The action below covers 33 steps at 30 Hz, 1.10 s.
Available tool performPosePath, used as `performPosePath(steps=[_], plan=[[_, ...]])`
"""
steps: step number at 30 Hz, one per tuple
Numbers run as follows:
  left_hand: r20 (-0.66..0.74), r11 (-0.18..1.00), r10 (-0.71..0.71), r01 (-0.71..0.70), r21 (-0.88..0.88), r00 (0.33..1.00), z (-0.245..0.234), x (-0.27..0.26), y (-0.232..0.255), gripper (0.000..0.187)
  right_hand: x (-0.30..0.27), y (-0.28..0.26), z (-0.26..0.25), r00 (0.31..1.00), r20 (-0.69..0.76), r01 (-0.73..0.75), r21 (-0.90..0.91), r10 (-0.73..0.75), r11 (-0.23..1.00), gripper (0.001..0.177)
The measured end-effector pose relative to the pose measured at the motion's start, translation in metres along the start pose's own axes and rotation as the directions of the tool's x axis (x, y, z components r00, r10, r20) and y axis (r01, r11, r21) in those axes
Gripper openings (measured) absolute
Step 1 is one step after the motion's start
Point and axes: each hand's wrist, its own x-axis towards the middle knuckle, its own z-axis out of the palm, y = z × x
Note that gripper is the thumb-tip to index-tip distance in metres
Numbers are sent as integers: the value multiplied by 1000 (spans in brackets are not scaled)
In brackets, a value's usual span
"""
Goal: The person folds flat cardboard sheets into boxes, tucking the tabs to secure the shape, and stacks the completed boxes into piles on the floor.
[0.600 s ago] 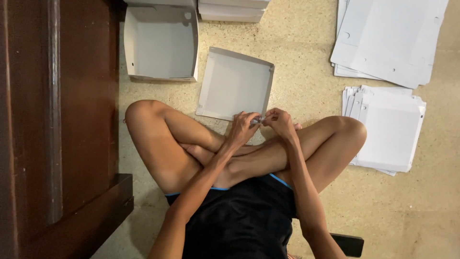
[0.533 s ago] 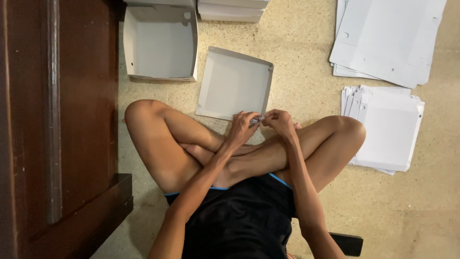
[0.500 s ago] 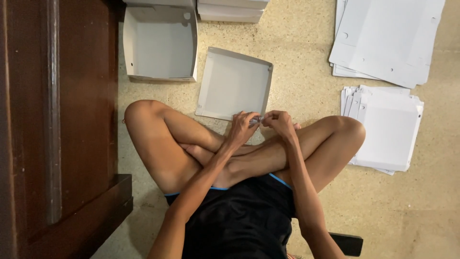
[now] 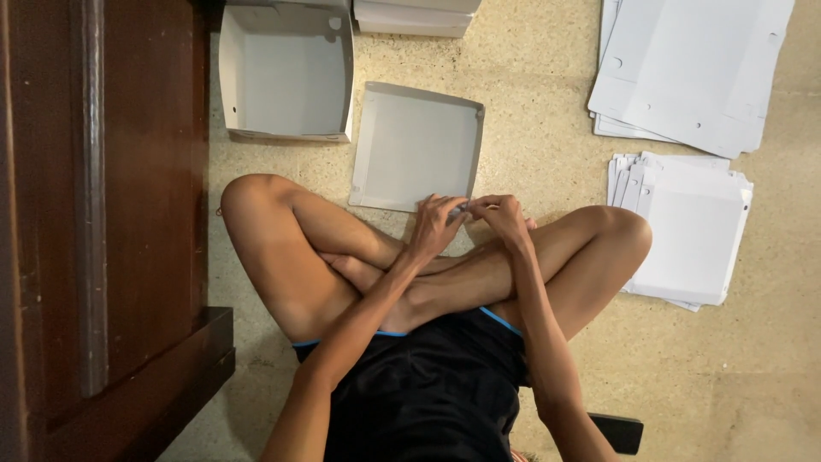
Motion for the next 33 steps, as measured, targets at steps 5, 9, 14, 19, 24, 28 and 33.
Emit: performPosePath(steps=[5, 9, 14, 19, 24, 28, 33], plan=[[20, 999, 43, -43, 15, 999, 9, -2, -3, 20, -40, -44, -11, 989, -61, 132, -29, -133, 991, 14], [59, 998, 58, -56, -32, 997, 8, -2, -1, 23, -37, -40, -6, 977, -117, 171, -78, -179, 982, 17], [75, 998, 48, -50, 30, 996, 10, -5, 0, 41, 9, 2, 16, 958, -206, 157, -201, -198, 967, 28], [-97, 993, 120, -120, 8, 988, 22, -5, -29, 42, 26, 6, 15, 930, -302, 119, -297, -211, 948, 20], [-378, 996, 41, -8, 87, 925, -21, 9, -40, 46, 69, 25, -23, 880, -359, 127, -451, -310, 883, 10], [-345, 970, 26, 60, 234, 938, -59, 39, -62, 51, 82, 13, -54, 821, -389, 202, -487, -418, 850, 5], [-97, 752, -125, 158, 640, 987, -75, 64, -96, 44, 88, -4, -73, 694, -584, 406, -167, -422, 898, 23]])
